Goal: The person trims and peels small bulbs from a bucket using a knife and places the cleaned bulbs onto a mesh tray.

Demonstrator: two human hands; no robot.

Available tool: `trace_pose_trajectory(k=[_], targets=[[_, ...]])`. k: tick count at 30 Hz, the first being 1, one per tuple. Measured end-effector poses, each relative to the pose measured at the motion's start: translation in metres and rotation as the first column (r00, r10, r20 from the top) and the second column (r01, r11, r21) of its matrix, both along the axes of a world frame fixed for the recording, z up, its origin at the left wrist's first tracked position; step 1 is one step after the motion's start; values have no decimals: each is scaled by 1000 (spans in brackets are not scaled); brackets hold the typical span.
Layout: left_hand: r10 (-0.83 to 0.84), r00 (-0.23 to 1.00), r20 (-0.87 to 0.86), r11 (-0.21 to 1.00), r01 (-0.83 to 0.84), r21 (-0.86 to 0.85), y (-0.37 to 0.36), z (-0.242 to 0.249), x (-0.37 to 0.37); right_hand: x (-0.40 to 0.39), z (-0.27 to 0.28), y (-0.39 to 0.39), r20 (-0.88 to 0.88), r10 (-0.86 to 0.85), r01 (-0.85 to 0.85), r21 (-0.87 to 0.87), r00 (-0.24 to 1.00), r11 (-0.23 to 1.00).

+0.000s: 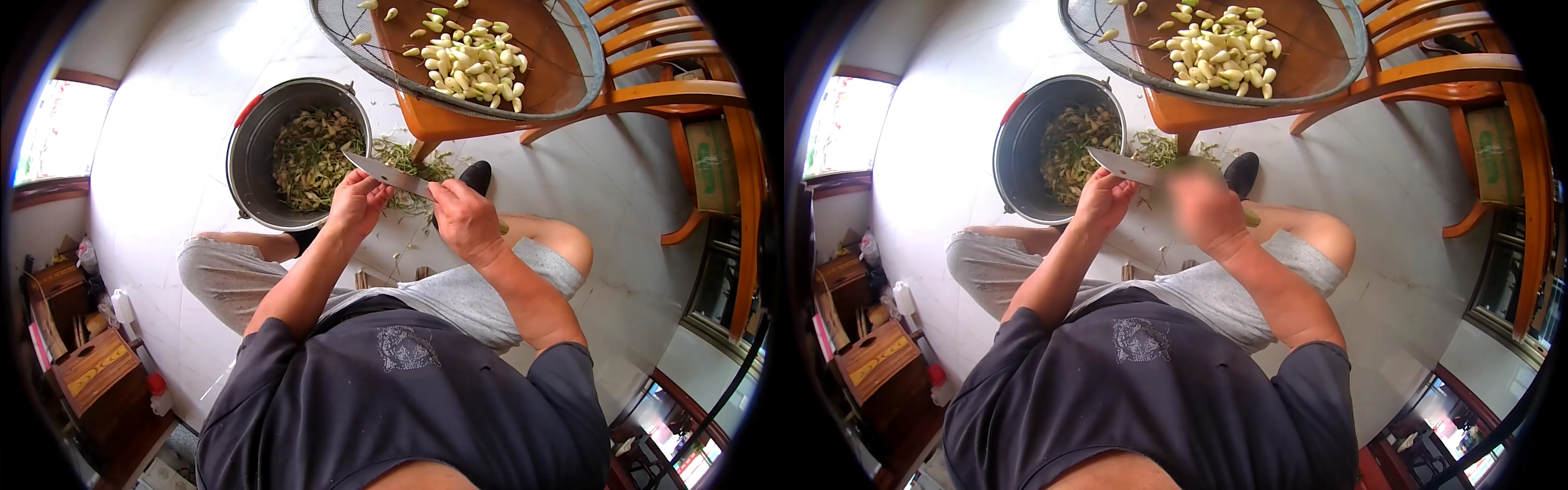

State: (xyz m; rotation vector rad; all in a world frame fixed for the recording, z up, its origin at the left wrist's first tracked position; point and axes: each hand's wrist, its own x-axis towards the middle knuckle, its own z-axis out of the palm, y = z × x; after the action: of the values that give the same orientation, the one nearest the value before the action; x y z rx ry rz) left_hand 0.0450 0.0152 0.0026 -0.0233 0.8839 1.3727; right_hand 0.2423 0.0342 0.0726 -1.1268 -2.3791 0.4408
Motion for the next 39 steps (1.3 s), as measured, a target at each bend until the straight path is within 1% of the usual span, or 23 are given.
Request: trace_pose_trajectory(k=[7,12,15,16,18,19,21,25,27,28,30,32,35,38,39], targets=[[18,1000,25,999,-17,-29,-1,7,5,-1,3,0,8,4,-4,12,1000,1000],[13,998,58,1000,-14,17,-2,5,4,0,-5,-1,-8,-32,32,-14,999,999],[-3,997,78,997,-3,78,-3,0,1,-1,-11,1,-105,-27,32,47,994,998],[-10,996,85,995,2,103,-3,0,0,0,-15,1,-48,-54,54,-18,997,998],[-49,998,41,990,43,137,-4,6,-2,10,-29,1,68,-96,105,-142,993,984],[-69,997,17,986,66,155,-3,10,-4,16,-33,8,228,-103,173,-314,968,934],[-77,997,21,978,72,196,-2,14,-10,24,-32,7,247,-169,251,-356,954,900],[-101,993,63,974,86,210,-2,20,-18,22,-26,10,109,-196,223,-369,975,902],[-142,980,137,961,103,258,-2,22,-21,17,-19,13,52,-194,199,-386,980,901],[-163,972,172,952,109,285,-1,24,-21,16,-21,14,53,-189,195,-396,980,897],[-185,966,183,945,124,302,1,27,-23,16,-25,17,58,-178,185,-419,982,889],[-210,958,193,934,138,329,3,29,-23,15,-24,15,16,-174,166,-408,985,898],[-203,965,165,940,146,308,7,37,-20,17,-19,14,-20,-177,151,-425,984,892],[-198,980,-16,927,192,323,18,48,-18,19,-15,14,-49,-187,148,-434,981,889],[-221,972,-76,915,234,330,27,57,-17,19,-15,13,-58,-188,145,-433,980,889]])
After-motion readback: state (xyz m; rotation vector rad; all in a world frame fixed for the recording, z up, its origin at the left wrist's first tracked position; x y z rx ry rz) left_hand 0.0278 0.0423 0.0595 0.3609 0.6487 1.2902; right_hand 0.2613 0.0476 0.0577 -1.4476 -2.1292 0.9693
